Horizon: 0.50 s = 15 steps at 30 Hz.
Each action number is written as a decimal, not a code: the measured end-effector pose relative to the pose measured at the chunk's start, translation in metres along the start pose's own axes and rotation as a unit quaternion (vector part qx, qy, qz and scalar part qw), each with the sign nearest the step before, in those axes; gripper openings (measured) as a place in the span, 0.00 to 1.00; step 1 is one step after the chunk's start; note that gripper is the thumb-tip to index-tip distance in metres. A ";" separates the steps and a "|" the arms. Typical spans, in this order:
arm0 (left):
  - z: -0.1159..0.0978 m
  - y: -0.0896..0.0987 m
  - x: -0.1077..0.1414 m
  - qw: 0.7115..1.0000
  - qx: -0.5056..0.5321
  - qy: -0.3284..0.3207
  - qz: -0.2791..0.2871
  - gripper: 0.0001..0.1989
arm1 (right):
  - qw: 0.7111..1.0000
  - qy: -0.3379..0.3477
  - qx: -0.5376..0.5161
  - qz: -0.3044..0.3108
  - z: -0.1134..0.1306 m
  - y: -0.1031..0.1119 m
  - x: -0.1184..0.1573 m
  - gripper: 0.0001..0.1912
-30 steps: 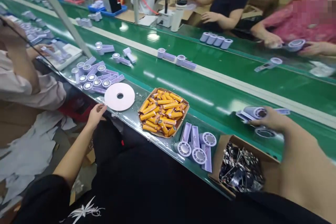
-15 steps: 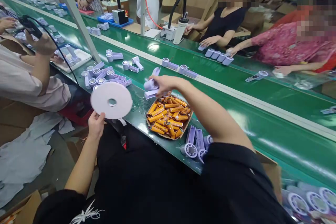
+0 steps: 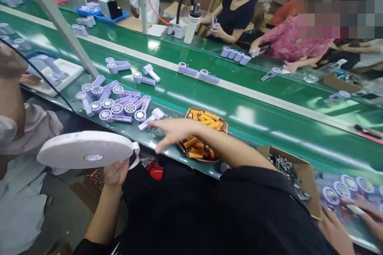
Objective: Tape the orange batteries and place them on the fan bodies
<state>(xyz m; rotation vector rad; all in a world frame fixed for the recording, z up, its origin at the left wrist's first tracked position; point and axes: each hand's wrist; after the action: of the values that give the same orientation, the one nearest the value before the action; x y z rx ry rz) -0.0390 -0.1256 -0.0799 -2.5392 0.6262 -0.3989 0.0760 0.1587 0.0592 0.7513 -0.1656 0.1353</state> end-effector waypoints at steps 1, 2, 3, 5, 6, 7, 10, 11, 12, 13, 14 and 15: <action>0.002 -0.012 0.000 1.000 -0.006 0.012 0.027 0.33 | 0.998 0.002 -0.063 -0.025 0.008 -0.016 0.019 0.61; 0.006 -0.023 0.000 0.998 -0.019 0.026 0.061 0.30 | 0.990 0.002 -0.117 -0.078 0.016 -0.034 0.034 0.58; 0.010 -0.034 0.001 0.994 -0.039 0.038 0.099 0.26 | 0.976 0.005 -0.159 -0.147 0.022 -0.055 0.045 0.54; 0.020 -0.052 0.004 0.981 -0.083 0.050 0.167 0.22 | 0.934 0.034 -0.207 -0.290 0.031 -0.094 0.059 0.39; 0.025 -0.059 0.005 0.975 -0.099 0.052 0.193 0.23 | 0.909 0.051 -0.212 -0.355 0.033 -0.111 0.064 0.31; 0.028 -0.065 0.006 0.969 -0.112 0.053 0.212 0.24 | 0.886 0.064 -0.207 -0.410 0.032 -0.124 0.071 0.24; 0.020 -0.076 0.006 0.958 -0.146 0.048 0.243 0.33 | 0.831 0.056 -0.163 -0.529 0.023 -0.142 0.110 0.18; 0.011 -0.077 0.005 0.955 -0.155 0.024 0.251 0.41 | 0.822 0.046 -0.149 -0.547 0.019 -0.143 0.129 0.17; -0.001 -0.079 0.004 0.953 -0.164 -0.013 0.255 0.48 | 0.817 0.039 -0.138 -0.559 0.016 -0.143 0.147 0.17; -0.015 -0.082 0.003 0.949 -0.179 -0.060 0.254 0.52 | 0.816 0.035 -0.130 -0.562 0.013 -0.141 0.164 0.15; -0.029 -0.085 0.004 0.941 -0.203 -0.091 0.254 0.50 | 0.821 0.039 -0.122 -0.556 0.010 -0.139 0.179 0.14; -0.043 -0.089 0.005 0.932 -0.238 -0.102 0.254 0.45 | 0.828 0.047 -0.115 -0.546 0.007 -0.138 0.190 0.13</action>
<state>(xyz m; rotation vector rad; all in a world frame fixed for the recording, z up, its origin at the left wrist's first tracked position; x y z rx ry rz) -0.0197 -0.0758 0.0038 -2.6570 1.3862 0.2277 0.2858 0.0664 0.0098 0.5009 0.3555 -0.9332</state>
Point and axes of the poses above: each hand's wrist, its own x-axis away from the middle knuckle, its own y-axis out of the back of the hand, z = x × y, and after that the axes turned 5 degrees about -z, right-handed
